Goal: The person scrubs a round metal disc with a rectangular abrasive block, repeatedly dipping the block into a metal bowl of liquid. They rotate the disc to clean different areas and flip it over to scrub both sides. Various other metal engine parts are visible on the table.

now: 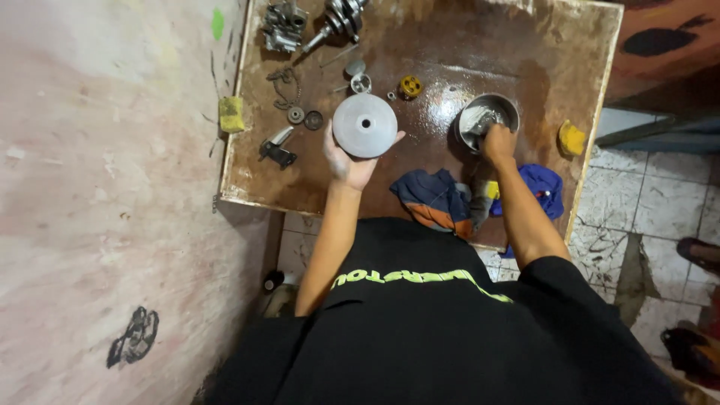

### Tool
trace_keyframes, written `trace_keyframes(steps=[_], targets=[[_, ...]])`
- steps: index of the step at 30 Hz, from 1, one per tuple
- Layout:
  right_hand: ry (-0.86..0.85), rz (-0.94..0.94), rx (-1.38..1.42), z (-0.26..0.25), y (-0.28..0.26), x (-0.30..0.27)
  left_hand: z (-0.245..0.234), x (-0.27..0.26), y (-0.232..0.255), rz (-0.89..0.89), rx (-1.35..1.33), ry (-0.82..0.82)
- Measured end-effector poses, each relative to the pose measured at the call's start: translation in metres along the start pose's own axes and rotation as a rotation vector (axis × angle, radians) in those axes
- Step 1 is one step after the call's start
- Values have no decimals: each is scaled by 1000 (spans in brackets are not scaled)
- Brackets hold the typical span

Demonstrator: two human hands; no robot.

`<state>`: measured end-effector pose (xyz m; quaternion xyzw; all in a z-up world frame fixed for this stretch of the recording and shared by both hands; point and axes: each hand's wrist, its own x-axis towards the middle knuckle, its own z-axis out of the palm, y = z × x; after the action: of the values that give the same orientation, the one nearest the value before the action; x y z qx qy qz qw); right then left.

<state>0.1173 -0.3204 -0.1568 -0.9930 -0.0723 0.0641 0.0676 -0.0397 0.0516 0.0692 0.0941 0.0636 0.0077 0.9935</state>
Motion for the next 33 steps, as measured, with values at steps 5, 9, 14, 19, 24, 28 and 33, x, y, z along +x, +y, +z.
trace_keyframes(steps=[5, 9, 14, 19, 24, 28, 33], targets=[[12, 31, 241, 1, 16, 18, 17, -4, -5, -16, -82, 72], [183, 79, 598, -52, -15, 3, 21, -4, -12, -37, 49, 79], [403, -133, 751, -155, -102, -45, 30, 15, -30, -77, 33, -55], [528, -385, 917, -230, -197, -84, 36, 51, -47, -63, 163, -150], [385, -803, 701, -241, -216, -89, 30, 69, -55, -112, 128, -137], [304, -654, 856, -240, -218, -85, 15, 66, -58, -218, 184, -72], [299, -684, 792, -261, -231, -86, -1, 67, -69, -219, 42, -58]])
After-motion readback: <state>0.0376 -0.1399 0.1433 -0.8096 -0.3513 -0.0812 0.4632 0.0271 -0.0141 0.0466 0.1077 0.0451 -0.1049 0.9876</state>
